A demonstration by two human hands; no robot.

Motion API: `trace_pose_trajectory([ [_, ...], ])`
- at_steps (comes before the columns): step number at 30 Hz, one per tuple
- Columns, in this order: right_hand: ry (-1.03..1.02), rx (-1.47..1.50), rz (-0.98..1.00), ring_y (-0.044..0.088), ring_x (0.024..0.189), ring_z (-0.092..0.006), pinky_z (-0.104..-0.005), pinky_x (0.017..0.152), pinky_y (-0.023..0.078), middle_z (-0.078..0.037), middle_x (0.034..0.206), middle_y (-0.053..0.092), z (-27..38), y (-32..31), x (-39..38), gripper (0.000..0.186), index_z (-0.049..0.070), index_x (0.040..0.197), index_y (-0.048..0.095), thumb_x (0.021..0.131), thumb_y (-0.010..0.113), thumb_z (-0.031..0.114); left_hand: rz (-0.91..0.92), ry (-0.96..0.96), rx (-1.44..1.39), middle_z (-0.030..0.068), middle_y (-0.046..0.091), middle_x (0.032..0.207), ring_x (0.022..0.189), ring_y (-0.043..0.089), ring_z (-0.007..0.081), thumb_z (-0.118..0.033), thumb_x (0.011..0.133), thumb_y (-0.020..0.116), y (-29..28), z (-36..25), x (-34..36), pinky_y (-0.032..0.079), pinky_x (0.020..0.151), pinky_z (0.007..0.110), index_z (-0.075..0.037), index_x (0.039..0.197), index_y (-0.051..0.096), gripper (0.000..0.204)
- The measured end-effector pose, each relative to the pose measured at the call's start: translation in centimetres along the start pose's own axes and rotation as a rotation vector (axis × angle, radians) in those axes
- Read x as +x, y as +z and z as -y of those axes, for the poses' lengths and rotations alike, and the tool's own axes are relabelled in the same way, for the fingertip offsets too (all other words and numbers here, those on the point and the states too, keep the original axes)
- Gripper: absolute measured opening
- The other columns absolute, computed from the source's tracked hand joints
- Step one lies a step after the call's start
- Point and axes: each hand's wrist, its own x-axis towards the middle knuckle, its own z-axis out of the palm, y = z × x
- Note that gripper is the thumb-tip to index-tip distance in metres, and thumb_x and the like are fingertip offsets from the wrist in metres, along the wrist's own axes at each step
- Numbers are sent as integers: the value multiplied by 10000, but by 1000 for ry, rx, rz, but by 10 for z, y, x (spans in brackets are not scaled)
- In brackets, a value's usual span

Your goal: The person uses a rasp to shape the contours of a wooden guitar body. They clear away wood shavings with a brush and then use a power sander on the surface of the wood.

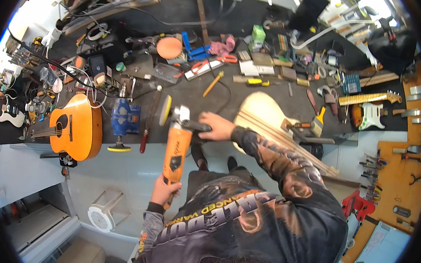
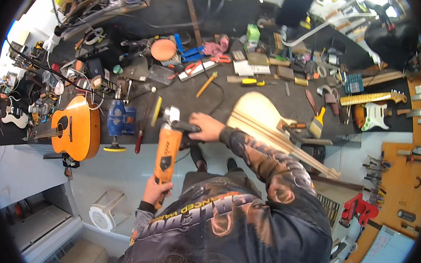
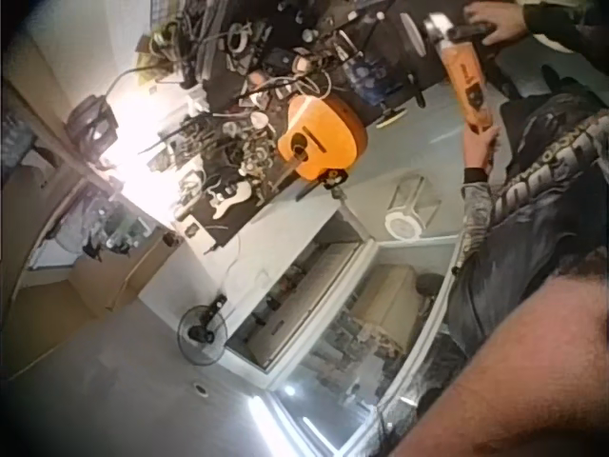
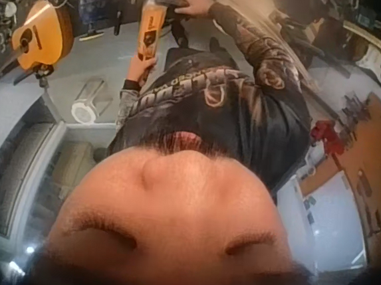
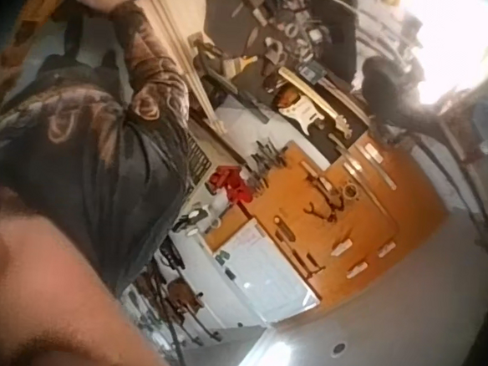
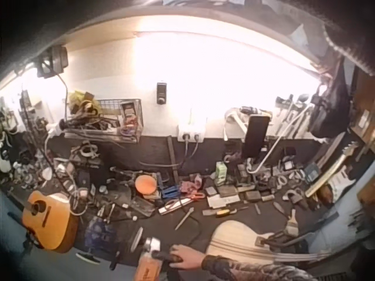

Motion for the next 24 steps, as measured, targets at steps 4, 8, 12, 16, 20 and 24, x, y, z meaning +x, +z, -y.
trace_pose_trajectory([
  [4, 145, 477, -54, 771, 959, -392, -500, 862, 577, -206, 983, 792, 47, 2, 35, 380, 14, 1061, 757, 939, 832, 366, -130, -6, 133, 50, 734, 921, 645, 710, 143, -65, 922, 860, 1, -18, -28, 567, 558, 301, -30, 1225, 653, 369],
  [8, 192, 425, 111, 788, 910, -366, -478, 820, 597, -200, 935, 781, 130, -28, 17, 422, 26, 1144, 754, 977, 800, 411, -276, 262, 784, 133, 763, 957, 866, 775, 289, -125, 866, 875, 14, 4, -87, 594, 776, 412, 33, 1221, 682, 434],
  [12, -5, 334, 224, 787, 918, -418, -530, 825, 597, -208, 942, 791, 163, -36, -92, 565, 65, 1338, 659, 1002, 771, 505, -587, 232, 787, 230, 783, 1032, 968, 773, 402, -122, 860, 834, 70, 76, -148, 580, 866, 443, 25, 1163, 739, 350],
  [16, 245, 344, 109, 776, 958, -454, -539, 860, 600, -237, 994, 796, 154, -10, -159, 580, 35, 1217, 745, 998, 751, 572, -453, 126, 702, 216, 790, 980, 936, 785, 368, -124, 851, 854, 124, 126, -160, 580, 876, 432, 19, 1177, 752, 370],
  [20, 329, 310, 117, 760, 886, -466, -539, 822, 592, -261, 922, 771, 145, -6, -194, 597, -5, 1118, 770, 1016, 728, 582, -413, 17, 563, 187, 815, 1020, 978, 795, 294, -156, 865, 881, 153, 198, -155, 579, 882, 412, 29, 1169, 766, 374],
  [24, 344, 257, 106, 757, 844, -463, -536, 793, 596, -264, 874, 760, 144, -23, -208, 646, -22, 1081, 779, 1014, 709, 616, -345, -45, 505, 156, 837, 1060, 1002, 791, 226, -201, 900, 901, 182, 189, -147, 582, 874, 380, 62, 1152, 770, 387],
])
